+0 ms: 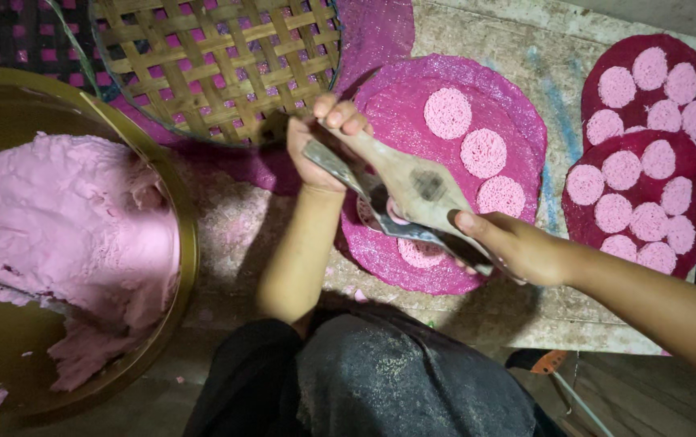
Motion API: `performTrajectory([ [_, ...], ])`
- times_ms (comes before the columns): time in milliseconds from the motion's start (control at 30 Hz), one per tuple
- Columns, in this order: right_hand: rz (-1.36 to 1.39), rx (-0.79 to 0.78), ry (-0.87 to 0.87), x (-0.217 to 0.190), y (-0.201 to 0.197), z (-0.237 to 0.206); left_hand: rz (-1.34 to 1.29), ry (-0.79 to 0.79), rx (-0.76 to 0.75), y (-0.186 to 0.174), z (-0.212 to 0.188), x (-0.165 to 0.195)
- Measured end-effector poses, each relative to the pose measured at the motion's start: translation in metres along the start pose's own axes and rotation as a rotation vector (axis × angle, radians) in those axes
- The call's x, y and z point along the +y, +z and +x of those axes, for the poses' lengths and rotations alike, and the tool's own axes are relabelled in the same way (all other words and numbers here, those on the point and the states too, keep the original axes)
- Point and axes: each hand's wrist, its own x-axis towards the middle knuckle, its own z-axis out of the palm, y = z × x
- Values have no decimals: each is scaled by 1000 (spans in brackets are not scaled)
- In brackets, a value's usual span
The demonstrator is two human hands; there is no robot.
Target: The person scoops pink paste from a large basin into a wooden hand press, squeezes the press to extrude round paste discs onto round trays, and arranges the discs in rows, repeating the cycle across several trays.
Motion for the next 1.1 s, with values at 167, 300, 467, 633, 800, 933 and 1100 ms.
performTrajectory([
  [167,-36,185,16,6,-3,-2,-115,-13,14,-19,11,-25],
  [300,-136,335,-235,6,1,5,-35,-31,-116,-20,30,-17],
  [467,38,242,-239,5,16,21,78,-87,-113,-6,34,12],
  [633,36,174,-241,8,23,21,99,-68,-51,-1,18,15],
  [800,32,111,-80,11,9,5,31,-41,85,-3,9,-18],
  [933,-72,303,-157,13,6,6,43,-17,46,-4,23,-16],
  [1100,147,212,-264,28,13,17,134,-66,8,0,27,-5],
])
